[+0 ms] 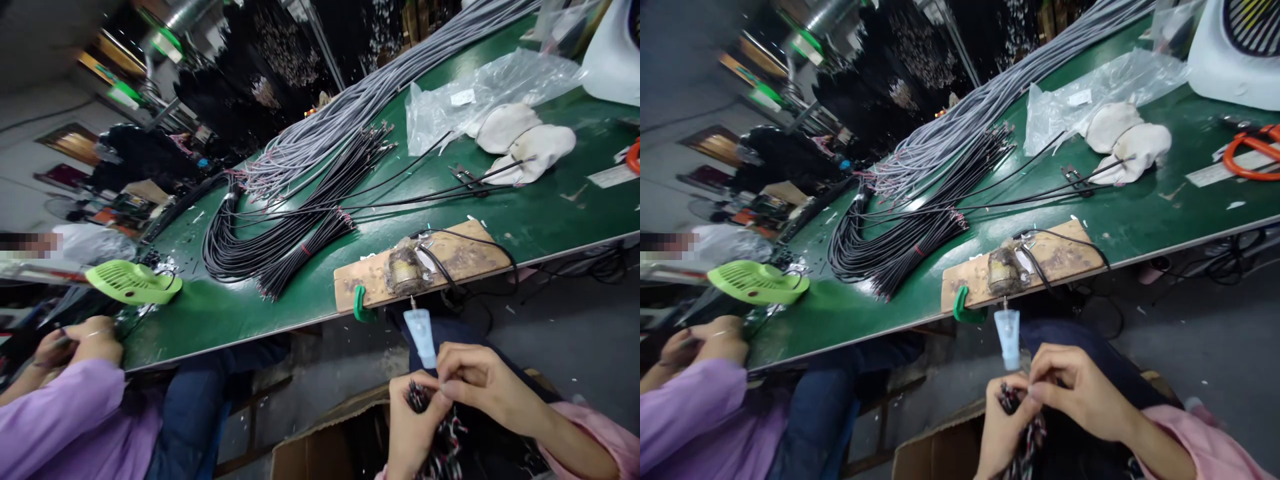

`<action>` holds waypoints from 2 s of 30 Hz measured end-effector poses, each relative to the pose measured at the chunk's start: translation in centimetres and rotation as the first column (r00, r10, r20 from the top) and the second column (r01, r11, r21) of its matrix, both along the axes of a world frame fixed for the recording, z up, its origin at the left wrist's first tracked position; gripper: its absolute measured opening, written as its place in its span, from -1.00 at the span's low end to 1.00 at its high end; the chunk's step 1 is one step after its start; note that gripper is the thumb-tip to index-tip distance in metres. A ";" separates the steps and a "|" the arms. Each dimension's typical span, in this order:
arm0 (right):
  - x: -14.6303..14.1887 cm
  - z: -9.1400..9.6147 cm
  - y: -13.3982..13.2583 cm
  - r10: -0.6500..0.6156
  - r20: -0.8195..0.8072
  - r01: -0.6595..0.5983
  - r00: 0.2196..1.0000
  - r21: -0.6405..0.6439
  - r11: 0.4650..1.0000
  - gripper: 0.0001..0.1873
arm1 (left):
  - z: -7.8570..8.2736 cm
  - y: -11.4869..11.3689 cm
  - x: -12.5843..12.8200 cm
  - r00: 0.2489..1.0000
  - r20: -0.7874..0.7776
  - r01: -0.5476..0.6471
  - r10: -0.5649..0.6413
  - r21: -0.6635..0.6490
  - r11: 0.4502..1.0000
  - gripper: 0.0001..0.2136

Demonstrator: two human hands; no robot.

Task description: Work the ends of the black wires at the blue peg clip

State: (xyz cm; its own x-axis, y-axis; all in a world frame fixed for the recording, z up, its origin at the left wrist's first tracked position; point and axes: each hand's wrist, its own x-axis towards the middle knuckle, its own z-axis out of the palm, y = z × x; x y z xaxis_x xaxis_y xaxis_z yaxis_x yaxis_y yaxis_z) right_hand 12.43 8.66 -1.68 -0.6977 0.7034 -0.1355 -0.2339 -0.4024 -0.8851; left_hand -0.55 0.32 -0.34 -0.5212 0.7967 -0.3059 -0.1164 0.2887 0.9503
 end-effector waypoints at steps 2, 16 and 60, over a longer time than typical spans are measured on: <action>0.1 -0.3 -0.2 -0.052 0.079 0.050 0.995 0.032 0.998 -0.75 | -1.1 0.1 0.5 0.998 0.039 -0.040 0.039 0.016 0.999 -0.63; 0.3 1.6 -0.2 -0.096 0.213 -0.012 0.972 0.457 0.889 -0.82 | -1.4 -3.0 0.6 0.956 0.255 -0.121 0.143 -0.097 0.988 -0.58; -2.9 2.5 3.3 -0.112 0.003 0.112 0.994 -0.006 0.994 -0.44 | 1.3 0.1 -2.8 0.970 0.020 0.224 -0.241 0.300 0.927 -0.88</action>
